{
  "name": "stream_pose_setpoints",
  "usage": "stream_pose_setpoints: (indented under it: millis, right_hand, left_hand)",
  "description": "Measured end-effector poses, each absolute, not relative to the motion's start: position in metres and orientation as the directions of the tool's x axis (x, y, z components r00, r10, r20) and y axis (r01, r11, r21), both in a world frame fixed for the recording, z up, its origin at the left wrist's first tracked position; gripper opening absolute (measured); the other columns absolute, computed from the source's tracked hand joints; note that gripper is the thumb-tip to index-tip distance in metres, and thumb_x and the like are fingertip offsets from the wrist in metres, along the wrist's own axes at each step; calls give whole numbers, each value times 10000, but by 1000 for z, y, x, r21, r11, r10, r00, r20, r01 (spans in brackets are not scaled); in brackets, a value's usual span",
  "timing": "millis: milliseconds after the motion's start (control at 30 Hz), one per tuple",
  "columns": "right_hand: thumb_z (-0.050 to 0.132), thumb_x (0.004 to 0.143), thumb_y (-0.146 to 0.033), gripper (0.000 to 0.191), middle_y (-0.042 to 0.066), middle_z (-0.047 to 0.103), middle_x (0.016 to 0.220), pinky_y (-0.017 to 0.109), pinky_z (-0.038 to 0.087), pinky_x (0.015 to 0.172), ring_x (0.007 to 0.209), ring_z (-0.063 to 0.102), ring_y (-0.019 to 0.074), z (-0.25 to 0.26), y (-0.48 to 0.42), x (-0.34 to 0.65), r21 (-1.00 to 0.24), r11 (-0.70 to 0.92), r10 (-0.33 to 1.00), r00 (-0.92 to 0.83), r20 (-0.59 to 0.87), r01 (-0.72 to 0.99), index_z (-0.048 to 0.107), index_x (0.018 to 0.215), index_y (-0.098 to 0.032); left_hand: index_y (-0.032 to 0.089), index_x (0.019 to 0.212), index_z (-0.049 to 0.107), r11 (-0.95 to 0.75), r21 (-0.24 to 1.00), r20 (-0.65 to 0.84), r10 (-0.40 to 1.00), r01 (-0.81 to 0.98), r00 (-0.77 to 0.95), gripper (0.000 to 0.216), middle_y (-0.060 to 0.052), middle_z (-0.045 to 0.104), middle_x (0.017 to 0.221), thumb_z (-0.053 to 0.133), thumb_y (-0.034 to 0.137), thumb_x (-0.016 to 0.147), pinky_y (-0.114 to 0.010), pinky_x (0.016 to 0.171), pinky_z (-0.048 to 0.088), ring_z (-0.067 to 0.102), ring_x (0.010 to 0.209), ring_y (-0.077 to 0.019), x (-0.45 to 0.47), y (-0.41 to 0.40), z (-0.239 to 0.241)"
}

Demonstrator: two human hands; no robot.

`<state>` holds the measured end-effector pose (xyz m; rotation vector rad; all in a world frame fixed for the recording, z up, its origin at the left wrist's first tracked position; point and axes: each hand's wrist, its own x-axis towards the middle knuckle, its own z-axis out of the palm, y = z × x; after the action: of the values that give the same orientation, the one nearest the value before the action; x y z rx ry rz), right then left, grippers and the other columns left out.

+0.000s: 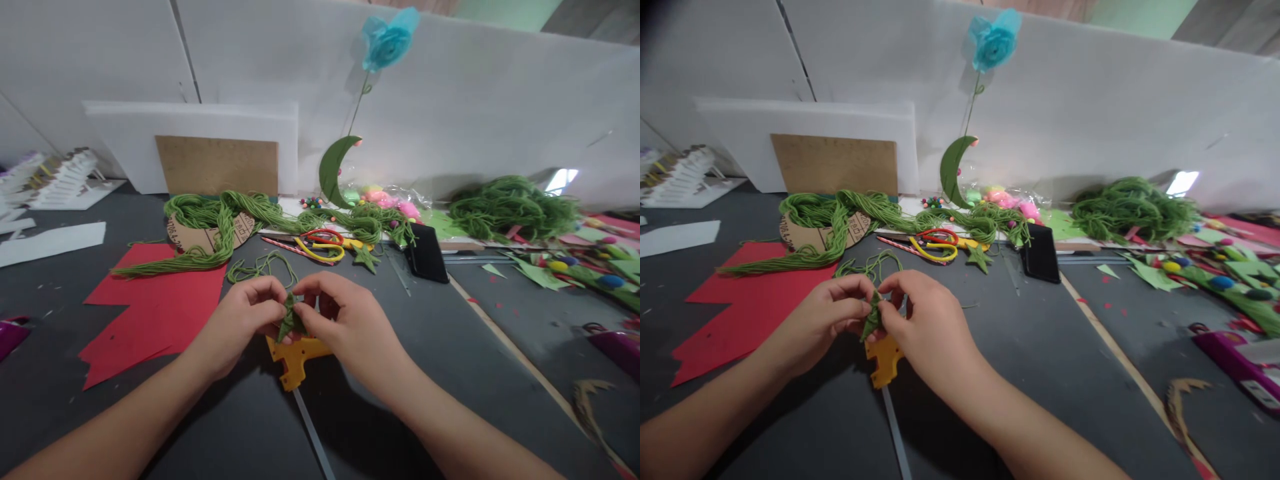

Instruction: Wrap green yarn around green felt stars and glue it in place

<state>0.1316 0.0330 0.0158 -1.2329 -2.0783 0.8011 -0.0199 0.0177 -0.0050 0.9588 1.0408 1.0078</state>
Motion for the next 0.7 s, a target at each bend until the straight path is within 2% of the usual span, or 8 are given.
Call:
stream_pose_setpoints:
  millis: [300, 400, 500, 700]
  right_hand:
    - [516, 720, -121, 114, -2, 597, 702, 230, 387, 601, 664, 540, 125, 18, 33, 133, -722, 418, 887, -420, 193, 551, 605, 738, -190]
    - [518, 715, -114, 111, -6, 598, 692, 228, 382, 588, 651, 539, 123, 19, 33, 133, -725, 404, 895, -407, 184, 558, 599, 724, -191]
    - [516, 725, -125, 110, -4, 603, 704, 226, 377, 579, 652, 538, 123, 18, 31, 133, -722, 405, 892, -415, 177, 562, 600, 732, -196]
    - [510, 746, -149, 121, 6, 608, 763, 222, 371, 570, 668, 524, 121, 14, 29, 130, -699, 412, 887, -431, 163, 584, 609, 792, -201]
  left_hand:
    - [174, 691, 528, 232, 935, -149, 944, -268, 295, 85, 24, 545, 608, 471, 201, 749, -248, 570, 448, 582, 571, -127, -22, 16, -3]
    - [171, 689, 536, 214, 949, -145, 949, -233, 280, 23, 33, 529, 622, 516, 165, 699, -239, 587, 440, 556, 574, -110, -23, 16, -6]
    - [170, 678, 541, 173, 971, -128, 960, -165, 251, 74, 42, 525, 608, 531, 103, 648, -208, 567, 411, 536, 567, -95, -23, 17, -9]
    - [164, 643, 536, 172, 975, -138, 966, -142, 220, 75, 45, 527, 575, 526, 91, 658, -180, 517, 385, 523, 540, -79, -21, 17, -9]
